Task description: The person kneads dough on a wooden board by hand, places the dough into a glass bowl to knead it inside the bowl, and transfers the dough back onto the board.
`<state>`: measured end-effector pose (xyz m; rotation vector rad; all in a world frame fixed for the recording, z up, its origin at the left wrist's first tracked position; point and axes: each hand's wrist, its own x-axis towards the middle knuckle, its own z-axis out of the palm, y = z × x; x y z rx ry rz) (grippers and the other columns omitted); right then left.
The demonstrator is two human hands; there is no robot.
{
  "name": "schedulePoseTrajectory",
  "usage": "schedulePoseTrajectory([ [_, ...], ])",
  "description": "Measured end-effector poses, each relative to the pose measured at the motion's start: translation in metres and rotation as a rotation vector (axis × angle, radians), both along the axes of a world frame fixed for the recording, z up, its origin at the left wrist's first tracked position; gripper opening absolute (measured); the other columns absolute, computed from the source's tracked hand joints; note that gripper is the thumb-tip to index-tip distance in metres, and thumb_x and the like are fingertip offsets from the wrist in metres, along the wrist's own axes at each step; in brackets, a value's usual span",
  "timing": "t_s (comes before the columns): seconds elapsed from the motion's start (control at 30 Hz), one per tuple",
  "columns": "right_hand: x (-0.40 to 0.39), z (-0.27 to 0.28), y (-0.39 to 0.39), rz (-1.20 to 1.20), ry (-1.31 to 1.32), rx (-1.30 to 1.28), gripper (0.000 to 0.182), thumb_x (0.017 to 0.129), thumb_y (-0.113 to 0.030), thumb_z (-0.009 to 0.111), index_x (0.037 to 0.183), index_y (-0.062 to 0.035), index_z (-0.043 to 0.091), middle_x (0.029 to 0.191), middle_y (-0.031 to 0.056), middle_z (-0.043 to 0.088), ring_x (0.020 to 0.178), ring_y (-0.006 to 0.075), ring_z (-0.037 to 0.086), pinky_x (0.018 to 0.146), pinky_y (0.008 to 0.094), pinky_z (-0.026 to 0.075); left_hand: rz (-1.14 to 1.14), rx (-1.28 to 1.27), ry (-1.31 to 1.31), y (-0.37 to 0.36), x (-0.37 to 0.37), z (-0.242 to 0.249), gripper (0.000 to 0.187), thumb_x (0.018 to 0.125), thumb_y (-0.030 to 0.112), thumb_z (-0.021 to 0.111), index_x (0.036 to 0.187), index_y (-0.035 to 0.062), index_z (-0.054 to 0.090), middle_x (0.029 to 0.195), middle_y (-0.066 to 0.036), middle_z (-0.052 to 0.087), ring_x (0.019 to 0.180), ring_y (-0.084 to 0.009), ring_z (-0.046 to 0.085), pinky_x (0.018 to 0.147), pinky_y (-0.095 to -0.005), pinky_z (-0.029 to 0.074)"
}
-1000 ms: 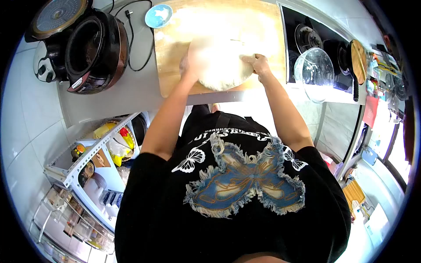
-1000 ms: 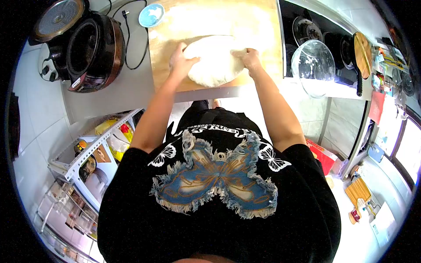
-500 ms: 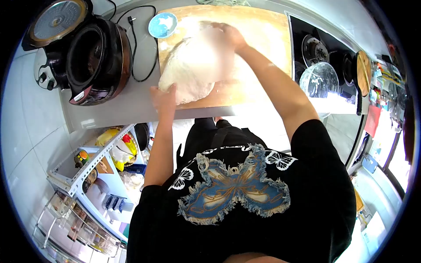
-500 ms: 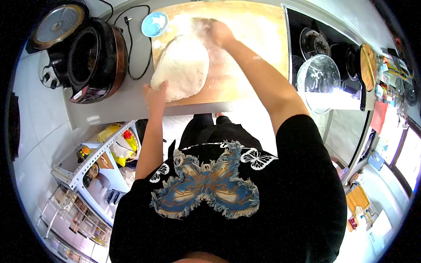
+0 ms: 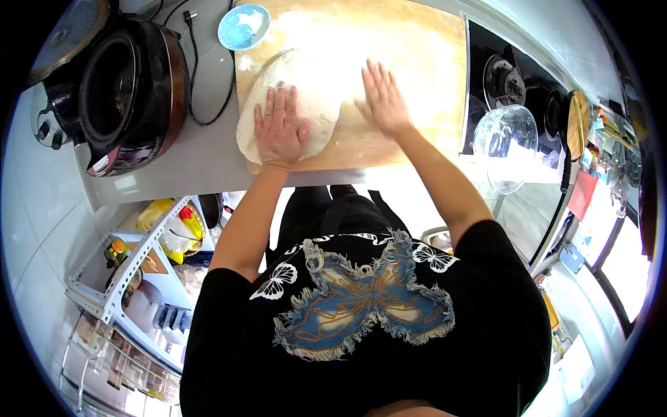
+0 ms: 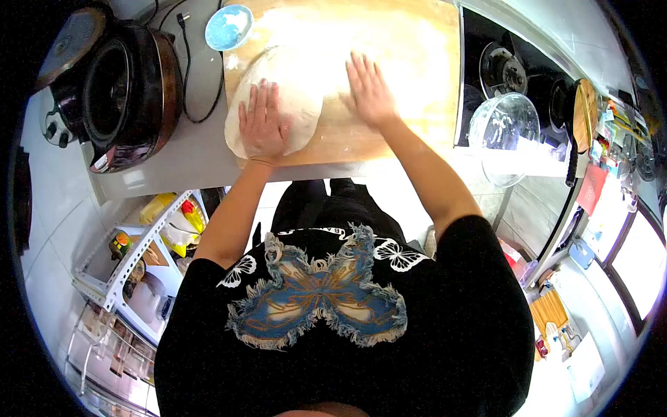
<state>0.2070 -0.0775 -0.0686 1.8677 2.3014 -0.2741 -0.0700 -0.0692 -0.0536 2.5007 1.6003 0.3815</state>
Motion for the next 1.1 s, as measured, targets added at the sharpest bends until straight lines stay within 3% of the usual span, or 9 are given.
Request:
schedulePoseTrajectory([
  [0.17,-0.003,-0.022,0.066,-0.064,0.056,0.252,0.076,0.105,-0.049,0.038,0.158,0.0021,0.019,0.168,0.0188,0.014,0.155,0.0346,0.015,0.127,0.0428,0.013,-0.008,0.021,-0.01,0.0,-0.001,-0.004,0.064,0.099,0.044,0.042,0.155,0.0143,0.04,0.161,-0.009,0.038,0.149,-0.0311,0.034,0.12,-0.0539,0.022],
  [0.3,-0.028,-0.005,0.015,0.199,-0.233,-0.015,0.078,0.105,-0.051,0.036,0.158,0.0047,0.019,0.167,0.0205,0.013,0.155,0.0335,0.014,0.127,0.0417,0.01,-0.008,0.016,-0.018,0.001,-0.002,-0.003,0.063,0.098,0.042,0.043,0.155,0.0145,0.042,0.161,-0.009,0.038,0.148,-0.0312,0.035,0.12,-0.0537,0.022],
  [0.47,0.026,0.018,-0.023,0.091,-0.135,-0.144,0.08,0.104,-0.052,0.039,0.159,0.0009,0.014,0.169,0.0152,0.007,0.156,0.0296,0.009,0.128,0.0413,0.008,-0.003,0.023,-0.02,0.002,-0.001,-0.006,0.064,0.097,0.043,0.045,0.156,0.017,0.04,0.161,-0.008,0.037,0.149,-0.0301,0.034,0.12,-0.0538,0.023],
  [0.7,0.01,-0.029,0.08,-0.166,0.097,0.308,0.074,0.107,-0.05,0.033,0.16,-0.0015,0.016,0.169,0.0167,0.011,0.156,0.0325,0.009,0.128,0.042,0.01,-0.012,0.05,-0.035,0.0,-0.002,-0.009,0.062,0.099,0.039,0.043,0.156,0.016,0.04,0.16,-0.009,0.039,0.149,-0.0307,0.034,0.121,-0.0542,0.021],
  [0.8,-0.018,-0.017,0.072,0.171,-0.093,0.157,0.068,0.107,-0.044,0.035,0.159,-0.0025,0.021,0.168,0.0126,0.015,0.155,0.0327,0.012,0.128,0.042,0.012,-0.009,0.038,0.005,0.001,-0.001,-0.009,0.064,0.098,0.044,0.044,0.157,0.0186,0.038,0.161,-0.007,0.037,0.15,-0.0292,0.033,0.12,-0.054,0.023],
  [0.93,-0.013,0.007,-0.003,0.188,0.174,0.072,0.067,0.106,-0.038,0.043,0.159,-0.0037,0.022,0.169,0.0105,0.014,0.155,0.0303,0.014,0.127,0.0414,0.014,-0.006,0.028,-0.027,0.0,-0.004,-0.011,0.062,0.099,0.039,0.043,0.156,0.0174,0.039,0.16,-0.008,0.039,0.149,-0.0301,0.033,0.121,-0.0538,0.02],
  [1.03,0.001,0.038,-0.015,0.261,0.089,-0.064,0.064,0.104,-0.031,0.05,0.159,-0.0096,0.026,0.165,0.0106,0.025,0.152,0.0301,0.024,0.126,0.0425,0.017,-0.007,0.037,-0.104,0.005,-0.007,-0.013,0.062,0.098,0.042,0.043,0.155,0.0172,0.041,0.158,-0.009,0.041,0.149,-0.031,0.035,0.121,-0.0552,0.02],
  [1.07,0.007,0.034,-0.01,-0.017,0.536,-0.017,0.061,0.101,-0.026,0.054,0.157,-0.0127,0.032,0.162,0.0105,0.032,0.148,0.0292,0.03,0.124,0.043,0.023,-0.026,0.018,-0.16,0.009,-0.011,-0.01,0.059,0.098,0.043,0.047,0.15,0.0149,0.046,0.156,-0.01,0.044,0.146,-0.0324,0.037,0.12,-0.0533,0.023],
  [1.1,0.013,0.029,-0.001,-0.025,0.394,0.233,0.055,0.097,-0.021,0.059,0.149,-0.0148,0.044,0.151,0.0106,0.045,0.138,0.0272,0.042,0.115,0.0417,0.035,-0.043,0.0,-0.215,0.011,-0.017,-0.006,0.057,0.098,0.043,0.05,0.146,0.0126,0.051,0.153,-0.011,0.047,0.144,-0.0338,0.04,0.119,-0.0515,0.027],
])
